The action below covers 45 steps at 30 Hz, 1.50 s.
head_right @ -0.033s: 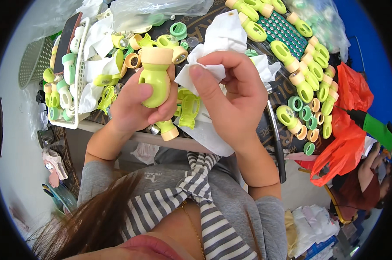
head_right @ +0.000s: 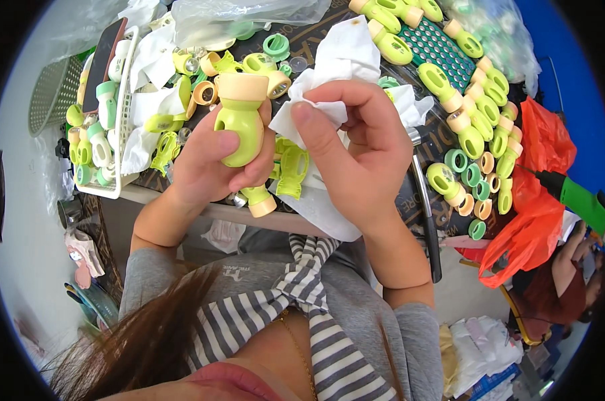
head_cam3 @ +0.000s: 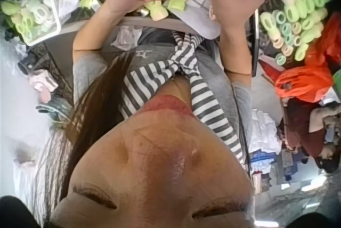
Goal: The person assembles small plastic flashlights by combining flashlight casings, plastic lenses, batteries, and screws, then tests the assembled flashlights. The screws are fastened with an electric screwdriver.
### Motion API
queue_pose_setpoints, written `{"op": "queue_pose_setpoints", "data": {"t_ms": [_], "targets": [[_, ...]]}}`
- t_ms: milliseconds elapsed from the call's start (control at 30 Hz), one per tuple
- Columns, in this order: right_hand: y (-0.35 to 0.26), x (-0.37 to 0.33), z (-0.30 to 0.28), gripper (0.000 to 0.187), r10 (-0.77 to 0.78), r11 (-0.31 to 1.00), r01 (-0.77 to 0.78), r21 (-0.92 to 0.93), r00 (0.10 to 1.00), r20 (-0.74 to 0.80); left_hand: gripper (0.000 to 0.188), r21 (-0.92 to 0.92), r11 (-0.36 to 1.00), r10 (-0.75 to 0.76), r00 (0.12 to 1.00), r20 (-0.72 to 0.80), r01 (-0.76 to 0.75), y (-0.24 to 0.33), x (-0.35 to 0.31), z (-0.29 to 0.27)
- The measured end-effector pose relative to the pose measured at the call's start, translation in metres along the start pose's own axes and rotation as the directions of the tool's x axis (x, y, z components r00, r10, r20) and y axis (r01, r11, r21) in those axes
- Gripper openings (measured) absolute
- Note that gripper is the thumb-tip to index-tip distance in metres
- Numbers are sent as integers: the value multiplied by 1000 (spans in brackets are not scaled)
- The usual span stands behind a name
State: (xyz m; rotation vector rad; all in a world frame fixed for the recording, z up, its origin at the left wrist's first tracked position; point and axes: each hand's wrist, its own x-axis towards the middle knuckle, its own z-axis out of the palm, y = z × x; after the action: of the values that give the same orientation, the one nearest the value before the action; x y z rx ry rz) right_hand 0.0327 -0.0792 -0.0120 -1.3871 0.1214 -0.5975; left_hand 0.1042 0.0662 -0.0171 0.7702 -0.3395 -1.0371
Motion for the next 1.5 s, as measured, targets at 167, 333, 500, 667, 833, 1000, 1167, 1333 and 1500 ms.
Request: {"op": "queue_pose_setpoints", "data": {"t_ms": [167, 333, 500, 667, 833, 1000, 1167, 1333, 1500], "targets": [[-1, -1, 2, 18, -7, 999, 6, 36, 999, 36, 23, -8, 998, -57, 998, 39, 57, 2, 0, -1], [-1, -1, 1, 18, -17, 1000, 17, 7, 999, 38, 25, -144, 983, -96, 990, 104, 110, 1, 2, -2], [2, 0, -1, 17, -47, 999, 47, 12, 998, 44, 31, -258, 957, -89, 979, 183, 135, 0, 5, -4], [0, -1, -1, 17, -40, 999, 40, 5, 998, 50, 37, -398, 884, -129, 947, 292, 244, 2, 6, -9], [1, -1, 0, 17, -40, 999, 39, 15, 997, 66, 38, -425, 862, -151, 941, 304, 275, 5, 6, -9], [0, -2, -1, 17, -14, 1000, 15, -15, 997, 74, 41, -443, 852, -152, 941, 303, 280, 5, 6, -9], [0, -2, 0, 17, -4, 1000, 5, -9, 997, 76, 54, -425, 854, -150, 924, 351, 301, 6, 7, -11], [-1, -3, 2, 17, 19, 1000, -18, -19, 997, 71, 53, -488, 790, -144, 886, 441, 372, 7, 7, -15], [-1, -2, 2, 17, 18, 1000, -17, -18, 996, 83, 47, -544, 766, -76, 888, 453, 343, 8, 8, -17]]}}
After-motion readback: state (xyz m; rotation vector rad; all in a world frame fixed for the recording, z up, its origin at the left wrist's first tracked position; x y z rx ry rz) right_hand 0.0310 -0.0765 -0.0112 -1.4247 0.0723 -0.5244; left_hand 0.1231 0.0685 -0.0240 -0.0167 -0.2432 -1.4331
